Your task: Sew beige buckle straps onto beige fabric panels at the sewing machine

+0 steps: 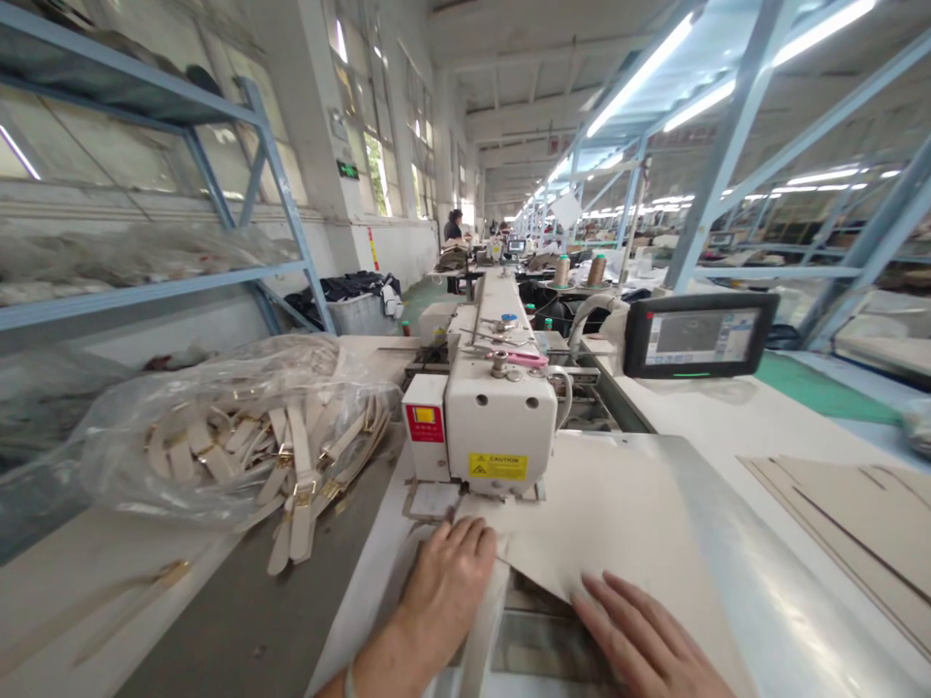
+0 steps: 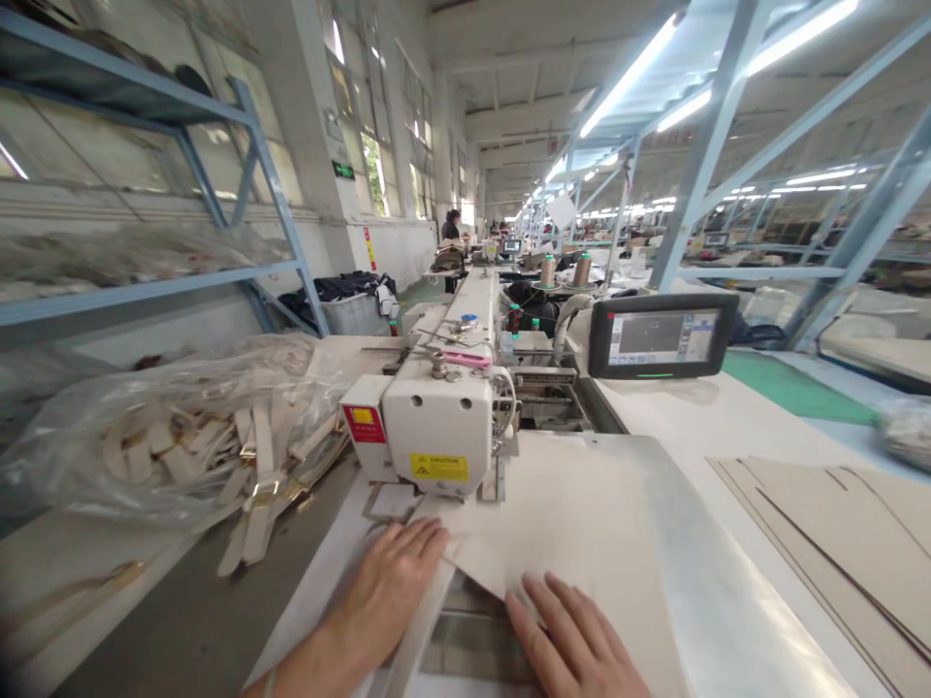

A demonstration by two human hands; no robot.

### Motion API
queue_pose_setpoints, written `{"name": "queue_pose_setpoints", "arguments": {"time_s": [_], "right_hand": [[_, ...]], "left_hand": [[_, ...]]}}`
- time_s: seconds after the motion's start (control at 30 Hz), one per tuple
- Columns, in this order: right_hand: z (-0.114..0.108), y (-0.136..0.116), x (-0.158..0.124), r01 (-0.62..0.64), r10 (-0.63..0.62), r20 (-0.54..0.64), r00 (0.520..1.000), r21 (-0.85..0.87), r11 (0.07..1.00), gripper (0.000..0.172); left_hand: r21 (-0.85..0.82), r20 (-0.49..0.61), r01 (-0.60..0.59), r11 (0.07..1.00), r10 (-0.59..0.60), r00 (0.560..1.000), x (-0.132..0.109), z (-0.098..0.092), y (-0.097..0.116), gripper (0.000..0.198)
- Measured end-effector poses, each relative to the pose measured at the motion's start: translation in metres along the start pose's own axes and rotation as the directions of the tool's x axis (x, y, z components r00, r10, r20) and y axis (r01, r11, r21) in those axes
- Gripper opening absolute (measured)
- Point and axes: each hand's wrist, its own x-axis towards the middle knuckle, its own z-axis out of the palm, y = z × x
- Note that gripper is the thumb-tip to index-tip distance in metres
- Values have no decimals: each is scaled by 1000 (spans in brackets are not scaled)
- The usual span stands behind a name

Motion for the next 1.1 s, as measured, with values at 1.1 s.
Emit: {"name": "queue_pose_setpoints", "arguments": {"time_s": [1.1], "right_hand": [[-30,44,58,-108,118,359,926,-47,993,73]], "left_hand": [[266,96,221,938,-254,962,46,1,-52,34]]}}
